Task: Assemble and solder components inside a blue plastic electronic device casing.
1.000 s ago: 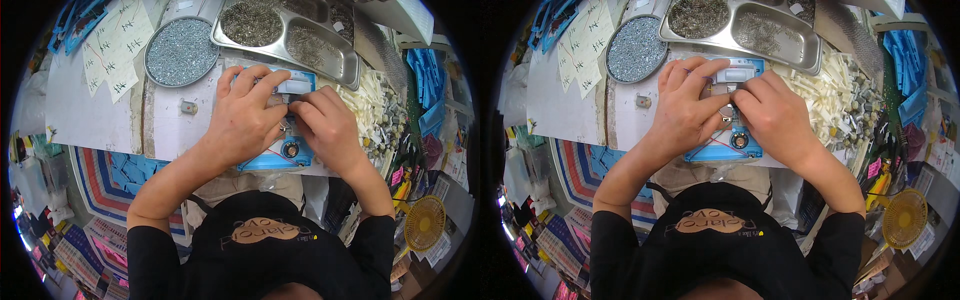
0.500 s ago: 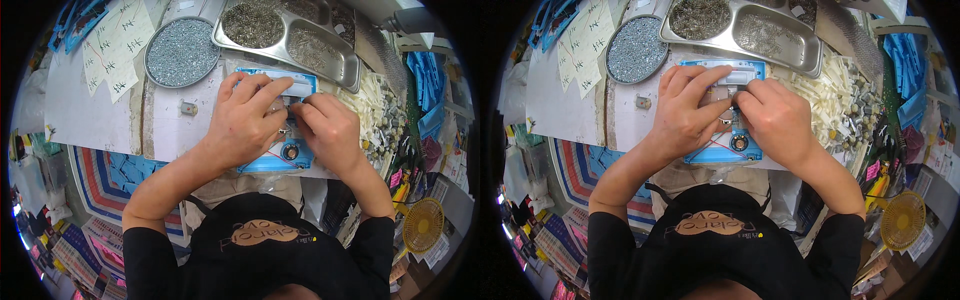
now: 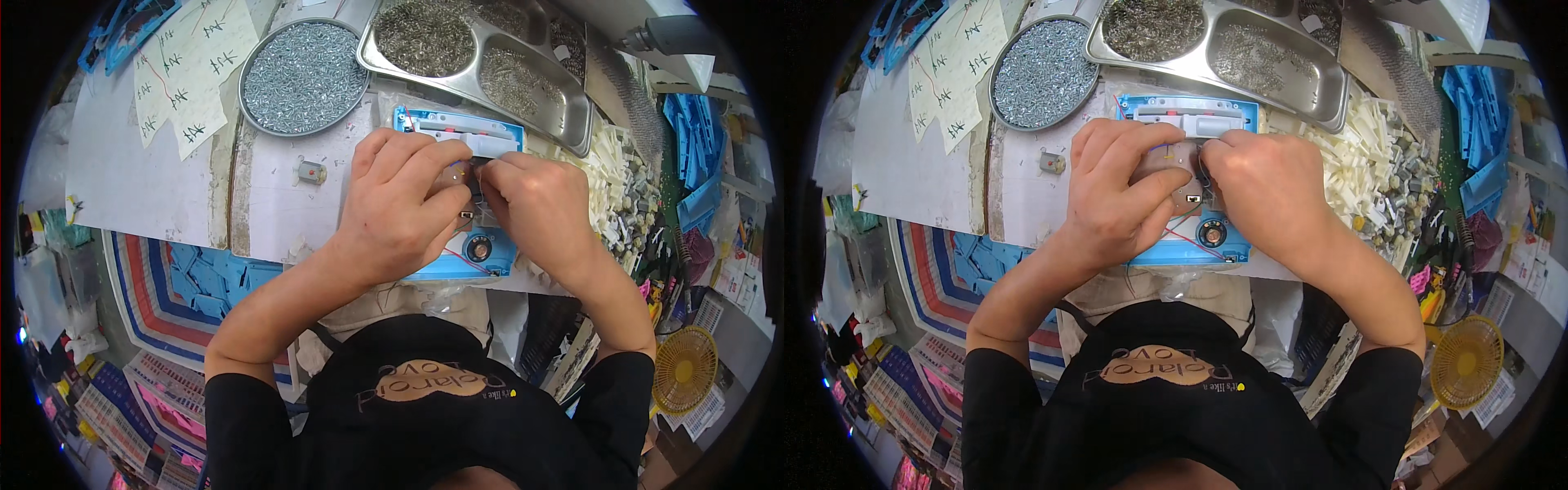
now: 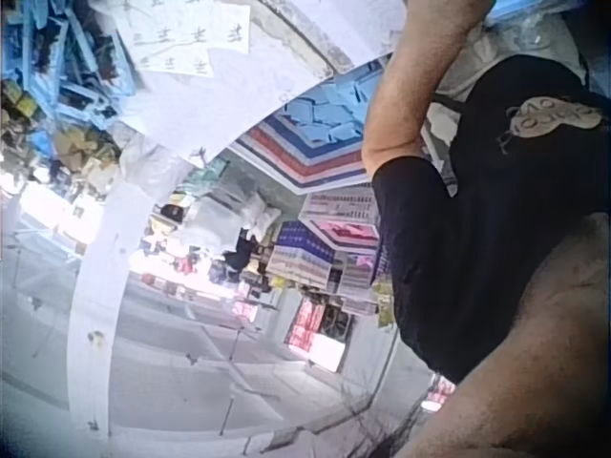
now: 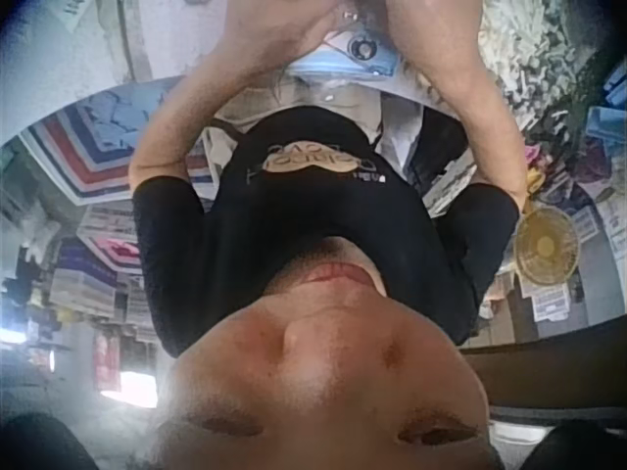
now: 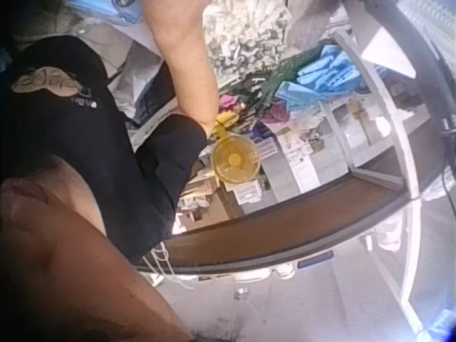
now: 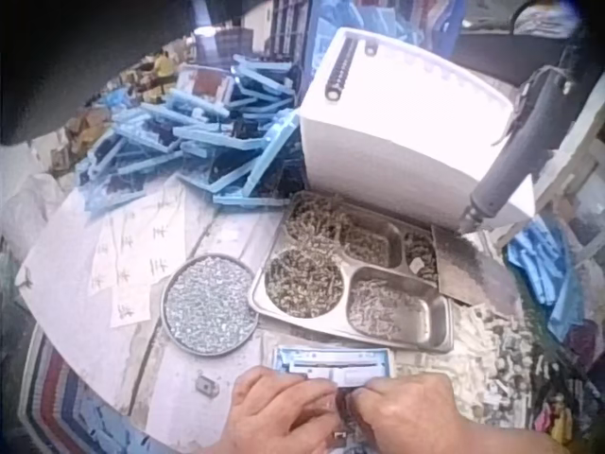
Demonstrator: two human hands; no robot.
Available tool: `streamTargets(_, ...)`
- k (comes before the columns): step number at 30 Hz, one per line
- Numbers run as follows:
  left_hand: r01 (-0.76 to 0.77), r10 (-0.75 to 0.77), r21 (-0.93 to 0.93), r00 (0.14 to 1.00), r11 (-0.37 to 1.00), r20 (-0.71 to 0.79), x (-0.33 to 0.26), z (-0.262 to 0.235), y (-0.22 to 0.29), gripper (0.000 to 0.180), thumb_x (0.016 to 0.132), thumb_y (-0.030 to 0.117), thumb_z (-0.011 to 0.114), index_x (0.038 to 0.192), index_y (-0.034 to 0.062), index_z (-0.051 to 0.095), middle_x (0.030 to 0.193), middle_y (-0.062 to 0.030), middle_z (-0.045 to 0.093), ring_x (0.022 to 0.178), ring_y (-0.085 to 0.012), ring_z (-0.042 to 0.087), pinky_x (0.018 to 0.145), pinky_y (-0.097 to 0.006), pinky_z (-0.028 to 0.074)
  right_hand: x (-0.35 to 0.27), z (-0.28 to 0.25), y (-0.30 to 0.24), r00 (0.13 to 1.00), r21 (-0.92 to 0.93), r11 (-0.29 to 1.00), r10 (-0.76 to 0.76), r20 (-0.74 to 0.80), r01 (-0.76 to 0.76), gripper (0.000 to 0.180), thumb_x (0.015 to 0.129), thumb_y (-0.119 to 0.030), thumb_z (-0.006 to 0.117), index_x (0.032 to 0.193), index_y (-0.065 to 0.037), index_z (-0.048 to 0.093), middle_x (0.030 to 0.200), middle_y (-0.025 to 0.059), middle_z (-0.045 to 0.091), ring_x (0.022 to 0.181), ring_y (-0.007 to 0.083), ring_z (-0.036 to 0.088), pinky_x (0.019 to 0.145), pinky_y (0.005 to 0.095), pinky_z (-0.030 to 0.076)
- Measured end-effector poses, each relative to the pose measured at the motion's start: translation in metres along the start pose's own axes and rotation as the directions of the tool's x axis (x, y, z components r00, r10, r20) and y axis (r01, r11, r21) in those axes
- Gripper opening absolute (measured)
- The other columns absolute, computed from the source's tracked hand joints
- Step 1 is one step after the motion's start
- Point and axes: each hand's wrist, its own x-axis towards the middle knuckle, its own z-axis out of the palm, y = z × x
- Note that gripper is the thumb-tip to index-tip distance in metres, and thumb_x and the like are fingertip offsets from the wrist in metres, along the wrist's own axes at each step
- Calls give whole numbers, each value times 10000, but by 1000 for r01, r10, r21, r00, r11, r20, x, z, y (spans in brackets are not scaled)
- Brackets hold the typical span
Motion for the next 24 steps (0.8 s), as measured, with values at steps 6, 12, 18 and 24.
streamTargets(6,37,-36,-24,999,999,8,-1,-2,1,253,613,127,740,865,104,744,1161,-74,677,1002,-280,618,897,-431,422,-3,-7,6,997,25,997,-69,32,68,150,779,-131,714,919,-95,753,744,60,643,680,280,681,569,399,530)
streamTargets(12,26,-27,-22,999,999,-25,-5,-4,-2,262,605,116,733,867,107,744,1150,-73,680,1007,-282,619,880,-434,424,-7,-17,27,940,-35,959,-269,211,283,358,791,-168,738,1146,-127,757,754,5,582,683,223,646,562,383,502)
streamTargets(18,28,-28,1,1000,1000,12,-8,-26,-2,297,588,73,704,880,104,743,1142,-87,687,1006,-300,616,869,-434,425,3,-21,49,885,103,911,-413,217,400,335,809,-182,733,1141,-161,766,744,4,584,703,225,653,562,393,495)
streamTargets(24,87,-89,44,995,995,45,-19,-38,-5,303,613,50,693,907,93,754,1147,-106,685,998,-314,611,889,-452,431,5,-25,41,908,73,952,-306,287,298,265,828,-195,719,1083,-164,784,690,22,620,655,249,663,550,397,492)
